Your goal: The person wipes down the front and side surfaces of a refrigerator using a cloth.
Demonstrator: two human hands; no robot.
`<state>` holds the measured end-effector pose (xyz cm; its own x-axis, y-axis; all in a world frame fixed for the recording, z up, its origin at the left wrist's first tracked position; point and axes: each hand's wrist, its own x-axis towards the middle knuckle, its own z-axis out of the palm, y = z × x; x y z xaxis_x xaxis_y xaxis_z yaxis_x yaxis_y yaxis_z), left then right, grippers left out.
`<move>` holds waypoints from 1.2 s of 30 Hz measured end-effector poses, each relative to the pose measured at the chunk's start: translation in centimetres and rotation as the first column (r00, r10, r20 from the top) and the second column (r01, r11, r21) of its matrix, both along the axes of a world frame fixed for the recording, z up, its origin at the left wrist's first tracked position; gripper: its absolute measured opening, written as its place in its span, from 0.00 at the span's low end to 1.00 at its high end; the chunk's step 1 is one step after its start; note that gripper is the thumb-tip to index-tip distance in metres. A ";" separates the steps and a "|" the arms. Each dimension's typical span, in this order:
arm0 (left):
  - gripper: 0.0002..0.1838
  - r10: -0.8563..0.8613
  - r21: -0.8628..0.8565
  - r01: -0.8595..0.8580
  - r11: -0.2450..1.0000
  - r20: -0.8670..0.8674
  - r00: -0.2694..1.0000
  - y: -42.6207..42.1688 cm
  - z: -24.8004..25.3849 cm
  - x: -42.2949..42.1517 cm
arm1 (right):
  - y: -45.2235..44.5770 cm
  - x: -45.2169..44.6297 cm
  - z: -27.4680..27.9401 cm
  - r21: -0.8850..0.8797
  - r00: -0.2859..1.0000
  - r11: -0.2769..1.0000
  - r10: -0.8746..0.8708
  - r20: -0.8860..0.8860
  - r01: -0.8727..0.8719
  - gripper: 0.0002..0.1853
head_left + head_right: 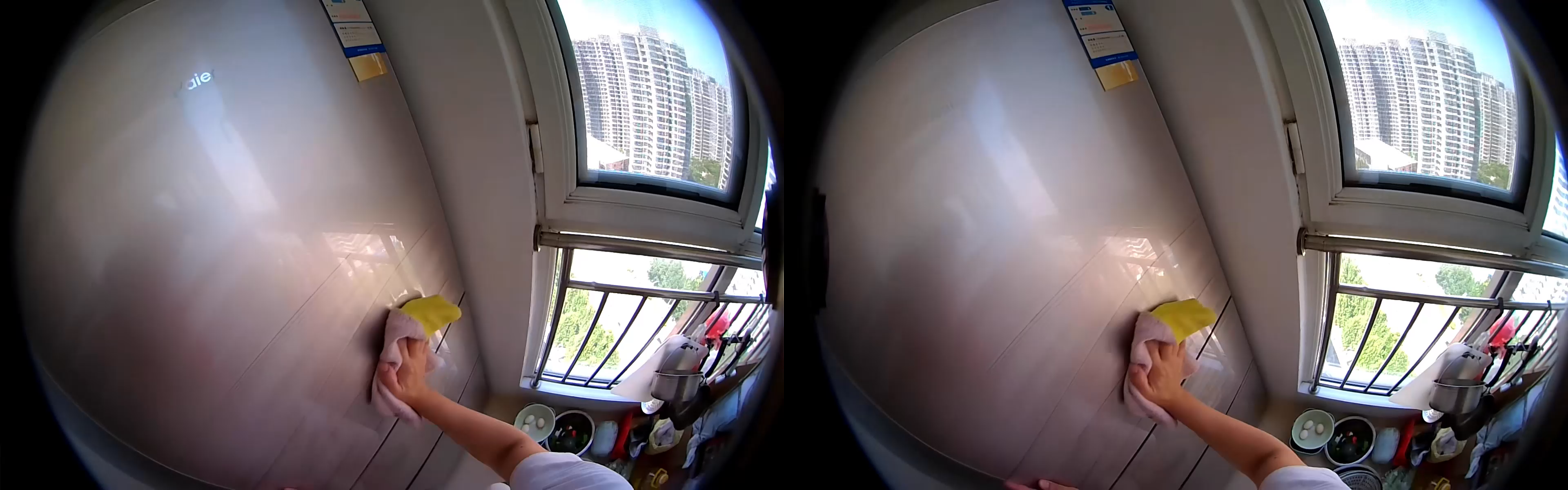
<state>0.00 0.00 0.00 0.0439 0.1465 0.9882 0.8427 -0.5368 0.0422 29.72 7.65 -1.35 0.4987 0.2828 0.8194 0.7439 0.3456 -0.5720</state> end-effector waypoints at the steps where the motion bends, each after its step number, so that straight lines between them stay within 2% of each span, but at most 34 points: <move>1: 0.32 -0.001 -0.015 0.001 1.000 -0.013 1.000 -0.2 -0.2 -0.2 | -1.0 -2.1 0.3 0.019 0.998 0.998 0.058 0.024 -0.058 0.32; 3: 0.32 0.006 -0.015 -0.006 1.000 0.005 1.000 -0.3 -0.4 -0.3 | -2.1 -3.8 1.6 0.006 0.969 0.994 0.106 0.222 -0.110 0.29; 4: 0.32 0.012 -0.013 -0.012 1.000 0.015 1.000 -0.3 -0.5 -0.3 | -2.0 -3.5 2.5 0.002 0.970 0.993 0.112 0.214 -0.116 0.29; 6: 0.33 0.023 -0.006 -0.023 1.000 0.036 0.999 0.0 -0.4 -0.2 | -1.1 -1.3 4.9 0.096 0.914 0.969 0.180 0.364 -0.229 0.30; 8: 0.33 0.029 -0.018 -0.029 0.999 0.041 0.999 0.1 -0.4 0.0 | 0.2 1.7 6.4 0.130 0.907 0.963 0.170 0.386 -0.236 0.29; 9: 0.33 0.038 -0.012 -0.038 0.999 0.024 0.999 0.2 -0.2 0.2 | 0.5 3.4 7.7 0.152 0.908 0.976 0.083 0.412 -0.158 0.29; 11: 0.34 0.063 0.001 -0.063 0.998 -0.011 0.998 0.2 0.1 0.5 | 2.0 7.0 9.2 0.187 0.920 0.981 -0.026 0.392 -0.052 0.27; 13: 0.34 0.092 0.021 -0.091 0.996 -0.048 0.995 -0.3 0.6 0.3 | 3.6 10.8 9.7 0.118 0.942 0.993 -0.056 0.331 0.017 0.29; 14: 0.34 0.099 0.015 -0.098 0.995 -0.057 0.993 -0.7 0.8 0.1 | 4.0 12.3 10.5 0.178 0.960 0.984 -0.047 0.278 -0.003 0.29; 16: 0.32 0.230 -0.051 -0.237 0.970 -0.114 0.967 -1.2 1.2 -0.2 | 5.7 15.5 11.2 0.231 0.983 0.972 -0.071 0.169 0.030 0.29; 17: 0.31 0.290 -0.081 -0.303 0.949 -0.145 0.946 -1.3 1.4 -0.3 | 6.3 16.2 11.9 0.227 0.984 0.973 -0.069 0.163 0.030 0.29; 19: 0.31 0.251 -0.088 -0.262 0.961 -0.115 0.961 -1.1 1.4 0.0 | 6.5 16.4 13.4 0.304 0.997 0.951 -0.066 0.039 0.051 0.31; 21: 0.30 0.275 -0.010 -0.278 0.960 -0.123 0.954 -1.0 1.5 0.2 | 4.9 12.5 14.0 0.297 0.999 0.953 -0.050 -0.013 0.051 0.32; 22: 0.30 0.276 -0.012 -0.280 0.960 -0.128 0.952 -1.1 1.6 0.2 | 3.7 10.1 14.1 0.247 0.989 0.967 -0.100 0.109 0.071 0.32; 23: 0.29 0.283 -0.003 -0.285 0.958 -0.115 0.952 -1.1 1.6 0.2 | 2.3 7.2 13.9 0.227 0.983 0.974 -0.054 0.178 0.012 0.32; 25: 0.29 0.275 0.000 -0.277 0.961 -0.120 0.954 -1.0 1.5 0.1 | 0.2 0.9 11.9 0.160 0.972 0.986 -0.001 0.234 -0.037 0.26; 27: 0.29 0.208 -0.024 -0.210 0.977 -0.052 0.977 -0.8 1.1 -0.1 | -2.6 -5.5 8.2 0.050 0.934 0.977 0.183 0.305 -0.208 0.22; 28: 0.29 0.200 -0.033 -0.202 0.979 -0.060 0.978 -0.8 1.1 0.0 | -3.1 -8.2 5.6 0.051 0.896 0.944 0.290 0.337 -0.325 0.27; 30: 0.30 0.164 -0.059 -0.168 0.984 -0.077 0.984 -1.0 1.3 -0.1 | -4.1 -13.5 0.0 -0.076 0.779 0.844 0.522 0.347 -0.532 0.32; 31: 0.30 0.163 -0.061 -0.168 0.984 -0.077 0.984 -0.6 0.9 -0.2 | -5.2 -15.1 -1.6 -0.074 0.776 0.840 0.527 0.348 -0.537 0.34; 32: 0.30 -0.035 -0.085 0.040 0.996 0.050 0.998 0.1 0.2 -0.3 | -5.9 -15.8 -2.7 -0.072 0.773 0.837 0.532 0.347 -0.543 0.35; 33: 0.30 -0.229 -0.084 0.246 0.966 0.178 0.957 0.4 -0.3 -0.4 | -5.3 -15.5 -3.9 -0.076 0.774 0.837 0.533 0.343 -0.543 0.35; 35: 0.30 -0.199 -0.109 0.213 0.971 0.127 0.972 0.2 0.1 -0.6 | -3.5 -14.7 -6.9 0.005 0.686 0.766 0.572 0.450 -0.643 0.34; 36: 0.31 -0.166 -0.129 0.175 0.976 0.074 0.983 0.2 0.1 -0.7 | -3.3 -12.3 -6.2 -0.006 0.726 0.817 0.516 0.454 -0.577 0.34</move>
<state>-0.71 0.21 0.12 0.0186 0.2735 0.9617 0.7326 -0.6583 0.1730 17.38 4.36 -7.56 -0.1075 0.2768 0.9549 0.5549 0.8136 -0.1734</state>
